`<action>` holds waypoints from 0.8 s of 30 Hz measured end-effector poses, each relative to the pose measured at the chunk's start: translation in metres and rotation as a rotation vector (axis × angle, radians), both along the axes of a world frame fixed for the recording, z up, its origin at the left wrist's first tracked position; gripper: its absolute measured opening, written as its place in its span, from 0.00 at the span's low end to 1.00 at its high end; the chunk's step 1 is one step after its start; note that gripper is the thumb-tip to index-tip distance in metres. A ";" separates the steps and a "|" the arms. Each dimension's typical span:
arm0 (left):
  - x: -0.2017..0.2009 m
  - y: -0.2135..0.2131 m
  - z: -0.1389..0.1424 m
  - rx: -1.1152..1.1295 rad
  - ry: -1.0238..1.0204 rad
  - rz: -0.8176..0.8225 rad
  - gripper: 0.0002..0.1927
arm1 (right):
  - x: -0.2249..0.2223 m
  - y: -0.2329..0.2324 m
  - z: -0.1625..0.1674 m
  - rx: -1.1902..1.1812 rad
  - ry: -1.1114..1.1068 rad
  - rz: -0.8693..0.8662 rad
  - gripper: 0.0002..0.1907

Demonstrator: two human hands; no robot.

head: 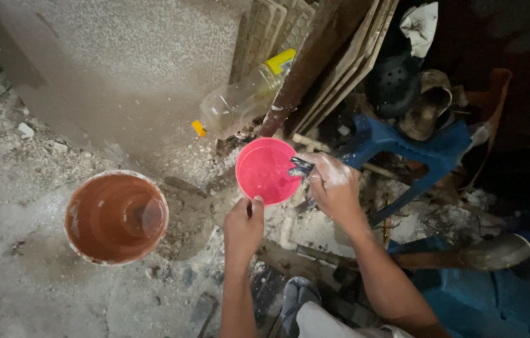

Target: The person brushes a liquid onto long green mold cavities laid on a dusty work table, then scoops plaster-like material from a terracotta bowl and works it with their hands. They then move to a corner where they use pliers on a small item over a pink cup, dipping and working it repeatedly near a bucket.

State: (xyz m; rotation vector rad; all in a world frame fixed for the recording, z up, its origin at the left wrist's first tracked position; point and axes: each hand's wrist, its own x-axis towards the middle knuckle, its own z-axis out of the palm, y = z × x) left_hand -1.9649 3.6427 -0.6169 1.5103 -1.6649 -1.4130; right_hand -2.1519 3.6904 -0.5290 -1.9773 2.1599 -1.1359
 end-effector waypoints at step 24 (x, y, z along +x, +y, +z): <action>0.000 -0.001 -0.020 -0.056 -0.078 0.007 0.21 | 0.002 -0.006 0.004 -0.008 0.040 -0.016 0.17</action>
